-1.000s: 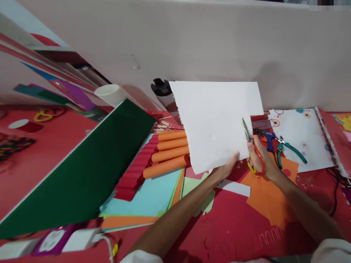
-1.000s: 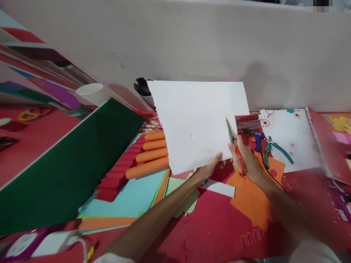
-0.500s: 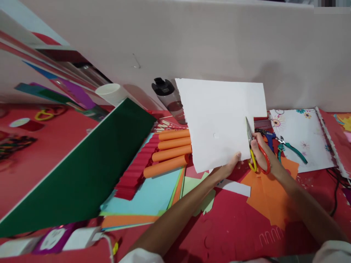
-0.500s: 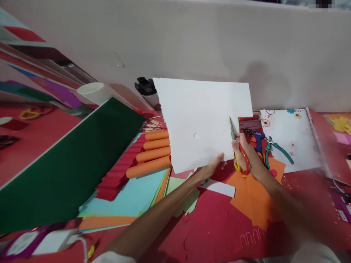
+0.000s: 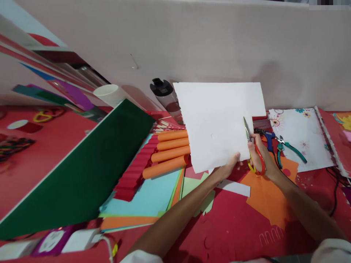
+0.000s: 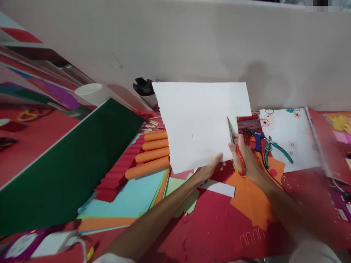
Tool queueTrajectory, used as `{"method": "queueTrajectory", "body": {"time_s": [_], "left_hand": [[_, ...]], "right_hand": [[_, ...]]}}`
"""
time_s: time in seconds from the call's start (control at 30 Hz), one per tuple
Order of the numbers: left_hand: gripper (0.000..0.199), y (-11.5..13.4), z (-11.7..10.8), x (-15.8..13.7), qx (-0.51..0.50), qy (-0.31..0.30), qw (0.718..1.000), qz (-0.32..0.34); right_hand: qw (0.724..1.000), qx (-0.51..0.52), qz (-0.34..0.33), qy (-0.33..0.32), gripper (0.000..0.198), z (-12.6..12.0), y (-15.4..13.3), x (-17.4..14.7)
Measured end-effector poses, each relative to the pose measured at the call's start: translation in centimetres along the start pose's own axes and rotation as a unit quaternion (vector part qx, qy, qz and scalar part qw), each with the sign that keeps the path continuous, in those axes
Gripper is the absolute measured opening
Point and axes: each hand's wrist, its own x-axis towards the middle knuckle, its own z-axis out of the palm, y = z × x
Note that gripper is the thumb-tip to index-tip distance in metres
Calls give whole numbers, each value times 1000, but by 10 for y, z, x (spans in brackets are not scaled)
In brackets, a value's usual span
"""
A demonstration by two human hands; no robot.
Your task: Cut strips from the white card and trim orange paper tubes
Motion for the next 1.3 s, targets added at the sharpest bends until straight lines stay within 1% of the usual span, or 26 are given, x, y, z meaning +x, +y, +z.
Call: {"method": "queueTrajectory", "body": {"time_s": [0.2, 0.4, 0.63, 0.8, 0.87, 1.03, 1.2, 1.3], "left_hand": [[71, 6, -3, -2, 4, -7, 1000, -12], [72, 12, -5, -2, 15, -15, 1000, -15], [75, 14, -5, -2, 27, -24, 999, -5], [74, 8, -4, -1, 22, -34, 999, -20], [75, 6, -3, 0, 24, -28, 999, -24], [73, 5, -3, -2, 22, -24, 999, -28], [74, 7, -2, -4, 13, -13, 1000, -10], [73, 9, -4, -4, 14, -16, 1000, -19]], "right_hand": [[1000, 14, 6, 10, 57, 3, 5, 2], [998, 63, 2, -28, 60, -3, 5, 4], [997, 63, 15, -53, 66, -13, -5, 0], [997, 43, 22, -58, 61, -15, -10, 0], [998, 28, 28, -52, 59, -13, -10, 1], [1000, -6, 26, -10, 57, -5, -8, 2], [1000, 10, 23, 9, 54, -1, -4, 0], [999, 30, 27, 3, 53, -1, -2, 1]]}}
